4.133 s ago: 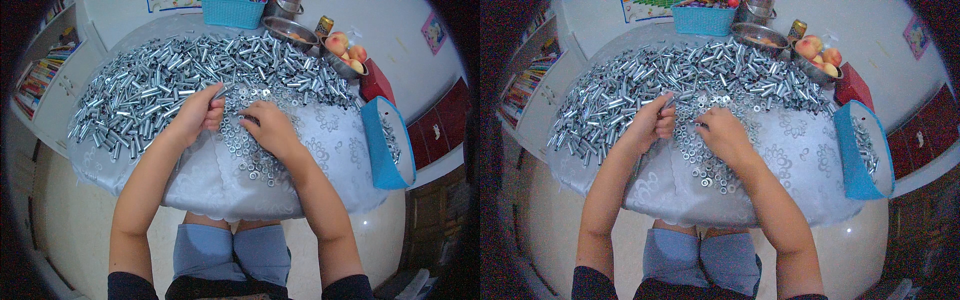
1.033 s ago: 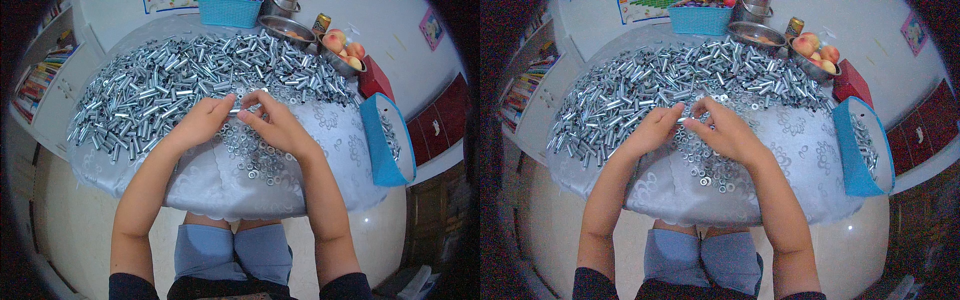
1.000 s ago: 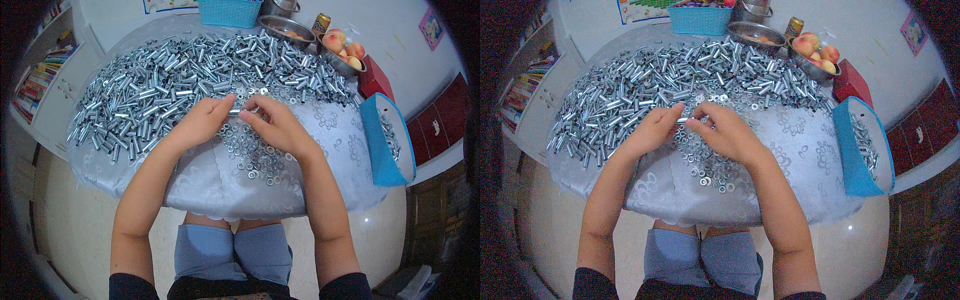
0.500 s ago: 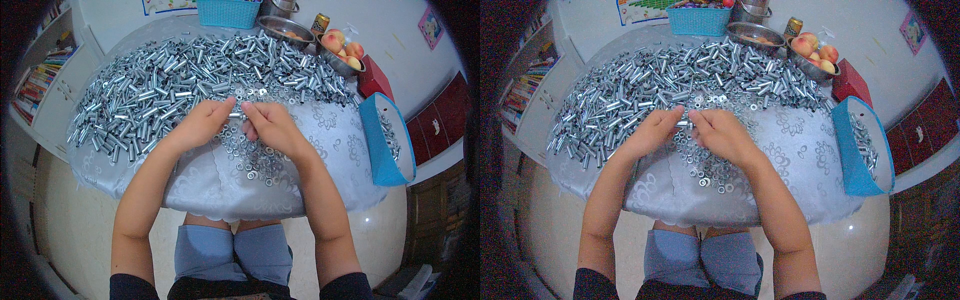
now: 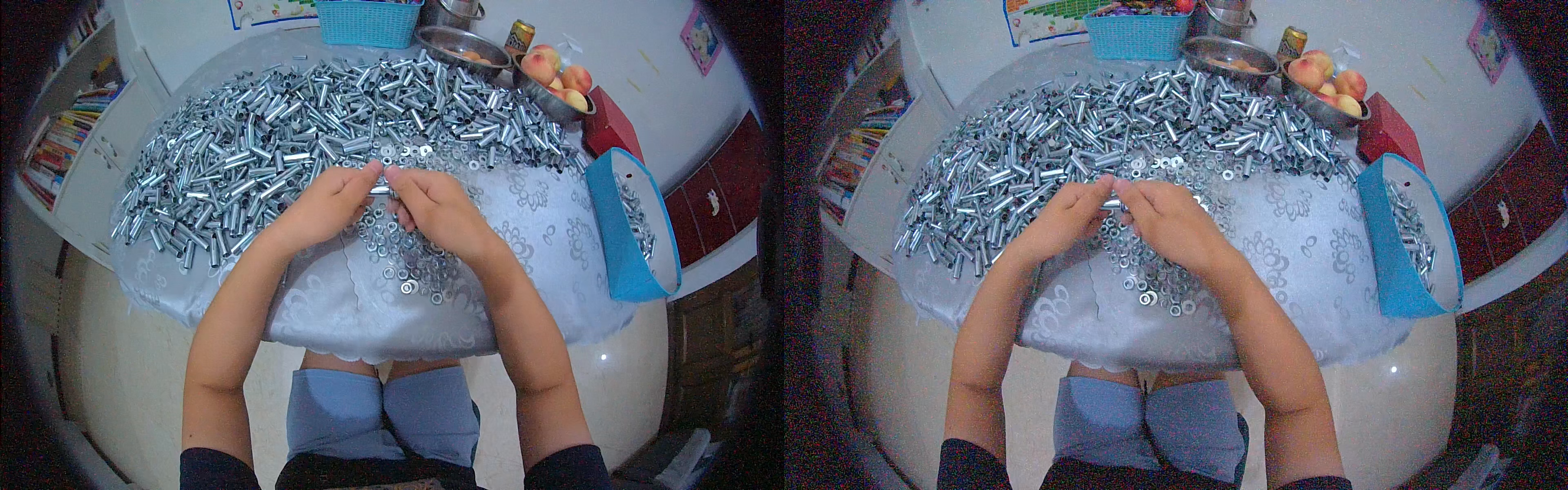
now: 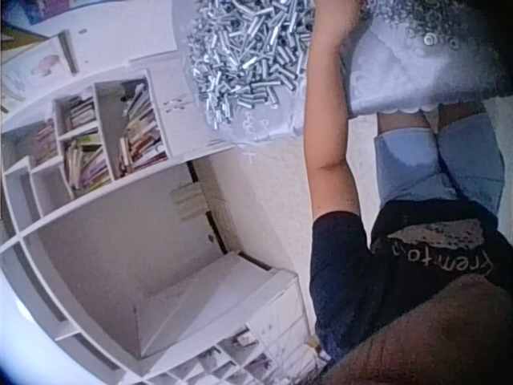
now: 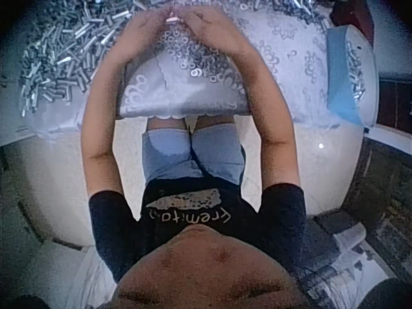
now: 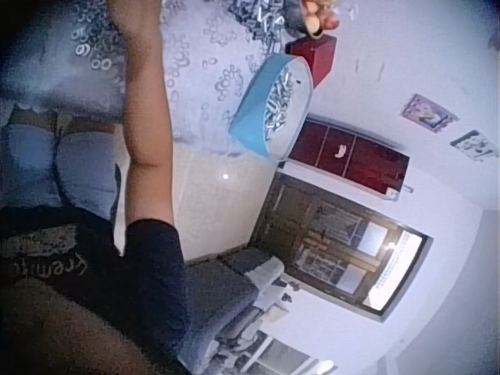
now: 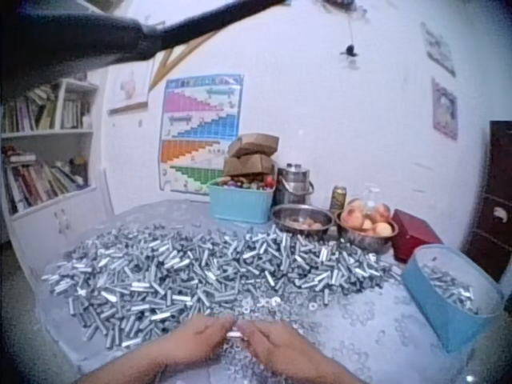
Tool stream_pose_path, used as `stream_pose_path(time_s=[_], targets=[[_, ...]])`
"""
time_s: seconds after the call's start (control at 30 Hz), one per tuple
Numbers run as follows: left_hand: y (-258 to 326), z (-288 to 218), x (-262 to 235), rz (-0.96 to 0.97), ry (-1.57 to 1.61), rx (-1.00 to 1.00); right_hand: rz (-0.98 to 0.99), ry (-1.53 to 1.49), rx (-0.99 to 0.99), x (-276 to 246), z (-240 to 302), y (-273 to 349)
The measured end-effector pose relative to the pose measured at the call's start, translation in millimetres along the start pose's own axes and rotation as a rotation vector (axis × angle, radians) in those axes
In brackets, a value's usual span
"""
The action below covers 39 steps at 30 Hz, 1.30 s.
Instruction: The person sits at a table covered with a white cloth and repeatedly picks up metal bolts and washers. They thread the washers onto the bolts by hand and place the assembled units into a blue plastic bin on the right side of the table. The process is repetitive and involves handling small metal hardware components.
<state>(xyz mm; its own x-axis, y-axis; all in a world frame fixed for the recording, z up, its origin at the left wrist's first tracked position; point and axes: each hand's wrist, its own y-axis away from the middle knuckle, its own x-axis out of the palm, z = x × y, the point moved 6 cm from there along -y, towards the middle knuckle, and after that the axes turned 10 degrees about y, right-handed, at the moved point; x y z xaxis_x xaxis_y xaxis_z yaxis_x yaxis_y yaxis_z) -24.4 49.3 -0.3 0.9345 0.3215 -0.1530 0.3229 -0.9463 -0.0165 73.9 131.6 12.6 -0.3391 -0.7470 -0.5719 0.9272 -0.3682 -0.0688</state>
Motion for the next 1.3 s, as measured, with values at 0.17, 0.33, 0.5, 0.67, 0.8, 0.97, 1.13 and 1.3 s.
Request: stream_pose_path(time_s=[0.17, 0.33, 0.5, 0.67, 0.8, 0.97, 1.13, 1.3], targets=[[2, 1, -3, -0.041, -0.004, -0.045, -0.057, 0.196, -0.199, -2, 13, 4], [0, 1, -2, -0.053, 0.029, -0.056, -0.192, 0.225, -0.248, -4, 15, 6], [1, -1, -4, -0.069, 0.026, -0.040, -0.083, 0.220, -0.153, -2, 9, 3], [3, -7, -4, -0.069, 0.032, 0.006, -0.145, 0.235, -0.254, -5, 18, 5], [1, -2, -2, -0.059, 0.000, 0.024, -0.114, 0.134, -0.156, -2, 14, 5], [2, -3, -3, -0.059, 0.002, 0.016, -0.117, 0.330, -0.286, 0, 21, 6], [2, -7, 0, -0.068, -0.025, 0.070, -0.036, -0.065, -0.022, 4, 2, 2], [3, -9, -8, -0.084, 0.065, 0.030, -0.270, 0.263, -0.280, -8, 27, 9]])
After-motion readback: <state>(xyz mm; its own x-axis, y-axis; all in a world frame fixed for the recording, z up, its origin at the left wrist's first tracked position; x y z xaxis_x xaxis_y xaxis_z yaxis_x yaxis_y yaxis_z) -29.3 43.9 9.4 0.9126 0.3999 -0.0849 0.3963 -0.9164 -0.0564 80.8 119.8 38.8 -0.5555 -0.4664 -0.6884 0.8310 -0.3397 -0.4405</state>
